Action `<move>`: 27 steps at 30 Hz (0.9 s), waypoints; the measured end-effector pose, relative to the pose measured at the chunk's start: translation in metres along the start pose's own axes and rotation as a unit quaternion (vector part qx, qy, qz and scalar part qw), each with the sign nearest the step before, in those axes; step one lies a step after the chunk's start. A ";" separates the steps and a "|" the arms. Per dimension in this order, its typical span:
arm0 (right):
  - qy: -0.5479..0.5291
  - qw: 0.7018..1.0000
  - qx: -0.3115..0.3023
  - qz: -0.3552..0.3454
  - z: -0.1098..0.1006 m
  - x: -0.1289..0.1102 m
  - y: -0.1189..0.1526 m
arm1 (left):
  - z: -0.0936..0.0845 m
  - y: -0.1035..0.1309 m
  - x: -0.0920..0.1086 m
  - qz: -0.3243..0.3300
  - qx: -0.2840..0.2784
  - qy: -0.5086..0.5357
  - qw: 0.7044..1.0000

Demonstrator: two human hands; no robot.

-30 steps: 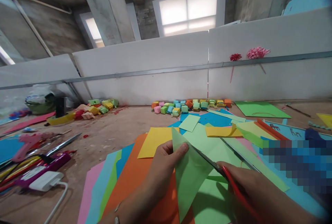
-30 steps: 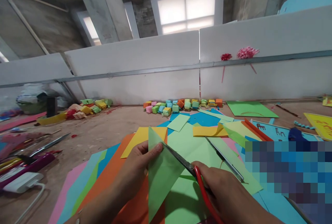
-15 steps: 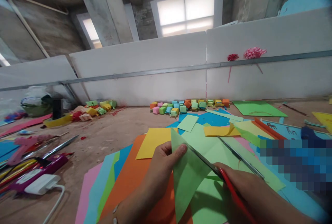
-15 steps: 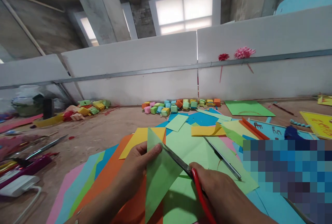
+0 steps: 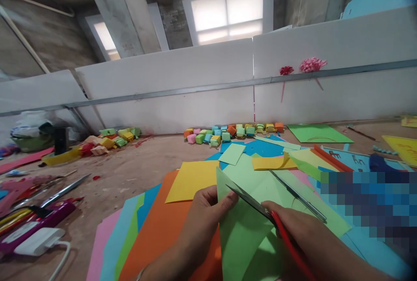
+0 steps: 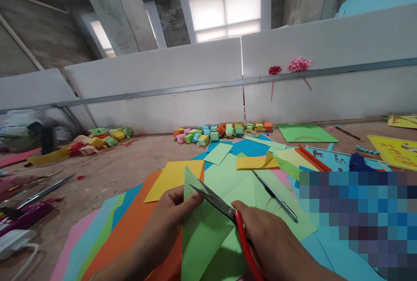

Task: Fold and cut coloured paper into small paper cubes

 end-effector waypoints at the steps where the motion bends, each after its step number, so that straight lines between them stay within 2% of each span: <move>1: 0.006 1.000 0.005 -0.002 0.001 0.001 0.000 | 0.001 0.001 -0.001 -0.003 -0.002 0.002 1.000; 7: 0.044 0.999 0.022 -0.008 0.003 0.001 0.001 | 0.002 0.002 -0.004 -0.017 -0.001 0.027 0.999; 15: 0.060 0.998 -0.010 -0.031 0.006 0.004 0.000 | 0.002 0.002 -0.006 -0.024 -0.012 0.031 0.999; 27: 0.073 0.997 -0.012 -0.024 0.017 0.014 0.002 | 0.004 0.002 -0.006 -0.031 -0.026 0.042 0.998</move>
Point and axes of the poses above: each hand's wrist, its own y-axis away from the middle knuckle, its own z-axis out of the palm, x = y × z, the point moved 3 cm from there along -y, towards the middle knuckle, and after that the axes turned 6 degrees about y, right-handed, at the moved point
